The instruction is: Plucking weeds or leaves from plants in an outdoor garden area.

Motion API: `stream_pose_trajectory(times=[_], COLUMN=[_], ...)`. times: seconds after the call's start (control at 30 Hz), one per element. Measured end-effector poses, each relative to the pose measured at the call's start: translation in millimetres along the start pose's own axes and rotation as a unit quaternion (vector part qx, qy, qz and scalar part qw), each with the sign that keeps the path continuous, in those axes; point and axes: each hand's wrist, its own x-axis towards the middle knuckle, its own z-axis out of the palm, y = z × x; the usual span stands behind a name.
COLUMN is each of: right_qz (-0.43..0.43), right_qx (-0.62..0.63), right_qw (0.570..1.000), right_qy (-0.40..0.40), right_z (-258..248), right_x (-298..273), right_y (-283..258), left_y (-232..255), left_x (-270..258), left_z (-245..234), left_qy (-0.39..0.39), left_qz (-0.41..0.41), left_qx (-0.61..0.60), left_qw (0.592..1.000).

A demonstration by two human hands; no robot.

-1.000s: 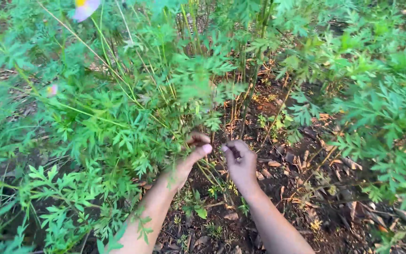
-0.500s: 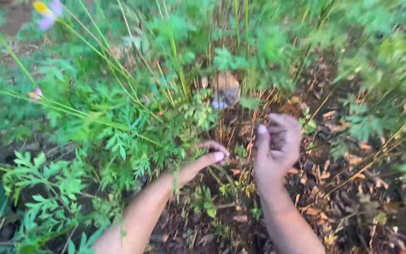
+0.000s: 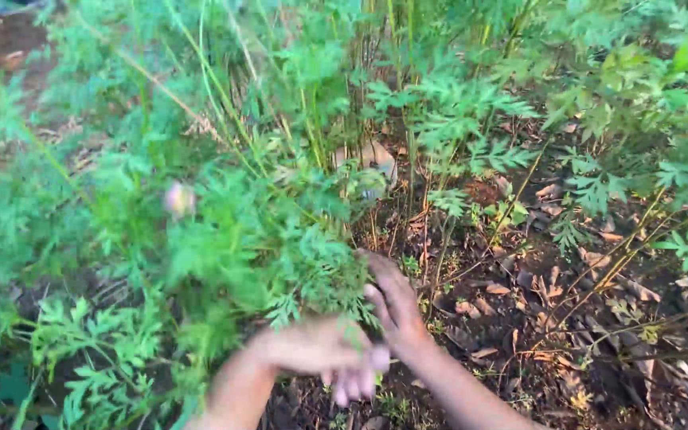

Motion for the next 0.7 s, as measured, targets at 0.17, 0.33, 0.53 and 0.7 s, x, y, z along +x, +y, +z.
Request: stream_pose_trajectory(times=[0.17, 0.33, 0.53, 0.7], right_qz=[0.06, 0.184, 0.164, 0.157], right_qx=[0.138, 0.341, 0.205, 0.104], right_qw=[0.989, 0.92, 0.965, 0.974], right_qy=[-0.013, 0.054, 0.023, 0.128], right_z=[42.2, 50.4, 21.1, 20.3], right_x=[-27.8, -66.9, 44.1, 108.8], right_y=[64.8, 120.4, 26.4, 8.8], left_y=[70.6, 75.6, 53.4, 46.4], left_x=[5.1, 68.0, 72.3, 80.4], left_z=[34.9, -15.0, -74.6, -86.6], left_qy=[0.133, 0.442, 0.611, 0.633], left_qz=[0.379, 0.303, 0.276, 0.282], left_qx=[-0.149, -0.398, -0.465, -0.4], left_qw=[0.904, 0.745, 0.578, 0.6])
